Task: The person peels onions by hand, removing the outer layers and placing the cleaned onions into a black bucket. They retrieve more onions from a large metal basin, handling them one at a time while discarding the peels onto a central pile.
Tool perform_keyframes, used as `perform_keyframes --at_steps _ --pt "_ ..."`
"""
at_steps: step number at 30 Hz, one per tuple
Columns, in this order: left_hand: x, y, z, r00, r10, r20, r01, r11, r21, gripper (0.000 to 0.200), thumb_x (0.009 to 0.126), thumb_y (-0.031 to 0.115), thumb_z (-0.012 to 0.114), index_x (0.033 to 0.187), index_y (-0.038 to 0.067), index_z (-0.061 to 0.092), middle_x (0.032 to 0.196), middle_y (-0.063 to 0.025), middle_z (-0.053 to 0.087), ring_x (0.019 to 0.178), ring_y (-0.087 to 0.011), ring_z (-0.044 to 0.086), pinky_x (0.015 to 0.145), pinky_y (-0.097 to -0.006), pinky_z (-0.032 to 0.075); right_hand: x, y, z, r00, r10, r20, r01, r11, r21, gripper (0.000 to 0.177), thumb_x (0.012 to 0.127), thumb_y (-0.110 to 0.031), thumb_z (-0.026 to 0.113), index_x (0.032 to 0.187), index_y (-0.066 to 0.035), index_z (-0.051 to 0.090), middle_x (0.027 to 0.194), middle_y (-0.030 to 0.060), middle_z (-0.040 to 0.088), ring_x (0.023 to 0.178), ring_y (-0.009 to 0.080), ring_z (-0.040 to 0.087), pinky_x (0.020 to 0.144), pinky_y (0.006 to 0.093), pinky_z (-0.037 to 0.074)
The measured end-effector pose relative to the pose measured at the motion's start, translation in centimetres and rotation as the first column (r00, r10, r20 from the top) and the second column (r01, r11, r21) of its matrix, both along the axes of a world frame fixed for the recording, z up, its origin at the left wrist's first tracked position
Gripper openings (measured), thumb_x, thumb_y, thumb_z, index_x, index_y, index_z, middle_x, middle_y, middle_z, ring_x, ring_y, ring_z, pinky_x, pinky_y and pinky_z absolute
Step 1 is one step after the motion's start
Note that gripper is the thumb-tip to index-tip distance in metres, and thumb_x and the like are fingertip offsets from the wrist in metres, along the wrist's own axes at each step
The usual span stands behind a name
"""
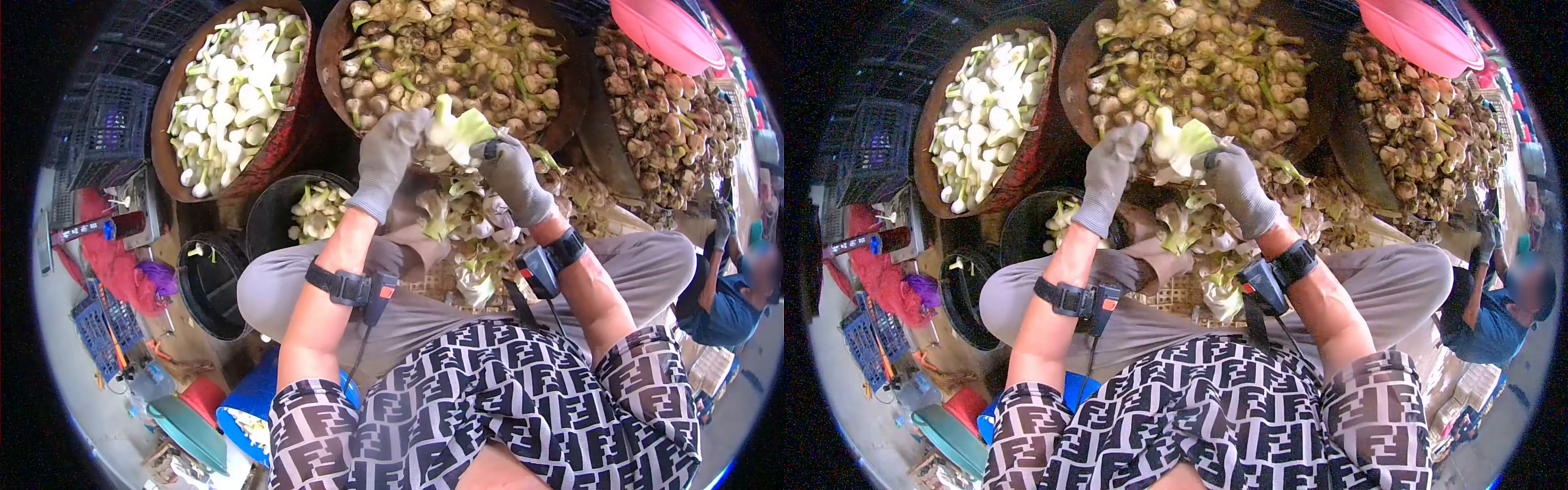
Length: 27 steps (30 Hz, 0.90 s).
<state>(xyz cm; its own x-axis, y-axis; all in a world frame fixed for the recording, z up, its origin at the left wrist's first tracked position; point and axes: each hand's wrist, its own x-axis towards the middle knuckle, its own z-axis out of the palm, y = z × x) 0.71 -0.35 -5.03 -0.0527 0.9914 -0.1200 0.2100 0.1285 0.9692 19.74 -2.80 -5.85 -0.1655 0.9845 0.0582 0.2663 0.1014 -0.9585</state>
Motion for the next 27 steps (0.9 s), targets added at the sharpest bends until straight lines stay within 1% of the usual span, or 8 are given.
perform_keyframes --at_steps 2,5,6,11,17,21,23,27 --pt "0.7 -0.3 0.4 0.986 -0.029 -0.163 0.037 0.998 0.050 0.036 0.076 0.035 0.068 0.091 0.003 0.062 0.076 -0.0084 0.064 0.070 -0.0128 0.060 0.065 -0.0276 0.046 -0.2 0.3 -0.2 0.993 0.077 0.086 -0.082 0.995 0.062 0.020 0.062 0.003 0.059 0.081 -0.002 0.065 0.081 0.0140 0.062 0.074 0.0270 0.060 0.071 0.0296 0.047" --pt "0.3 -0.1 0.4 0.834 -0.084 -0.545 0.098 0.995 -0.003 0.033 0.072 0.033 0.071 0.086 0.005 0.062 0.076 -0.0118 0.064 0.069 -0.0215 0.062 0.063 -0.0315 0.047 -1.3 -0.1 1.0 0.984 -0.156 -0.090 0.096 0.877 -0.470 0.022 0.068 0.001 0.054 0.088 0.001 0.062 0.079 0.0152 0.062 0.071 0.0250 0.059 0.070 0.0286 0.046" --pt "0.1 -0.1 1.3 0.896 -0.130 -0.424 0.107 0.991 -0.078 0.029 0.071 0.030 0.071 0.082 0.005 0.061 0.076 -0.0147 0.062 0.071 -0.0281 0.061 0.063 -0.0345 0.047 -0.7 0.3 1.3 0.996 -0.082 0.030 0.087 0.923 -0.375 0.022 0.069 -0.001 0.054 0.090 0.002 0.061 0.079 0.0156 0.062 0.071 0.0243 0.058 0.068 0.0288 0.046" --pt "0.0 -0.5 0.9 0.880 -0.381 -0.283 0.396 0.918 -0.006 0.025 0.075 0.024 0.070 0.085 0.003 0.062 0.078 -0.0079 0.064 0.072 -0.0112 0.059 0.067 -0.0253 0.047 2.1 0.8 1.9 0.813 0.019 0.581 0.090 0.983 -0.158 0.025 0.071 -0.011 0.050 0.092 -0.001 0.059 0.090 0.0227 0.059 0.090 0.0376 0.056 0.078 0.0402 0.044" --pt "-1.1 -1.0 4.0 0.722 -0.666 0.189 0.673 0.739 0.031 0.019 0.074 0.013 0.069 0.088 0.003 0.061 0.088 -0.0045 0.061 0.088 -0.0127 0.057 0.081 -0.0263 0.044 6.7 -0.3 -0.6 0.779 -0.002 0.627 0.162 0.966 -0.199 0.025 0.072 -0.012 0.051 0.094 -0.002 0.059 0.090 0.0215 0.060 0.088 0.0360 0.057 0.075 0.0404 0.045" --pt "-2.1 -0.5 4.9 0.605 -0.790 -0.099 0.795 0.591 0.139 0.019 0.069 0.008 0.069 0.085 0.003 0.061 0.089 -0.0038 0.060 0.090 -0.0151 0.055 0.083 -0.0270 0.042 8.1 -2.4 -0.6 0.729 0.121 0.673 0.138 0.938 -0.318 0.023 0.071 -0.016 0.054 0.090 -0.003 0.061 0.085 0.0219 0.061 0.083 0.0370 0.059 0.070 0.0401 0.047" --pt "-2.4 -0.8 5.4 0.619 -0.785 0.000 0.784 0.618 0.056 0.020 0.065 0.002 0.069 0.084 0.002 0.061 0.088 -0.0029 0.059 0.090 -0.0147 0.054 0.083 -0.0271 0.042 9.1 -3.2 -2.0 0.723 0.165 0.671 0.150 0.910 -0.386 0.023 0.071 -0.017 0.055 0.088 -0.003 0.062 0.085 0.0227 0.060 0.082 0.0379 0.059 0.068 0.0402 0.047" --pt "-4.7 -0.2 6.2 0.681 -0.730 0.047 0.732 0.680 -0.043 0.023 0.064 -0.006 0.065 0.085 0.002 0.062 0.088 -0.0036 0.059 0.090 -0.0154 0.055 0.083 -0.0272 0.042 12.0 -5.5 -6.5 0.275 0.627 0.729 -0.136 0.776 -0.616 0.021 0.071 -0.022 0.057 0.081 -0.005 0.064 0.082 0.0213 0.062 0.078 0.0370 0.061 0.067 0.0411 0.049"
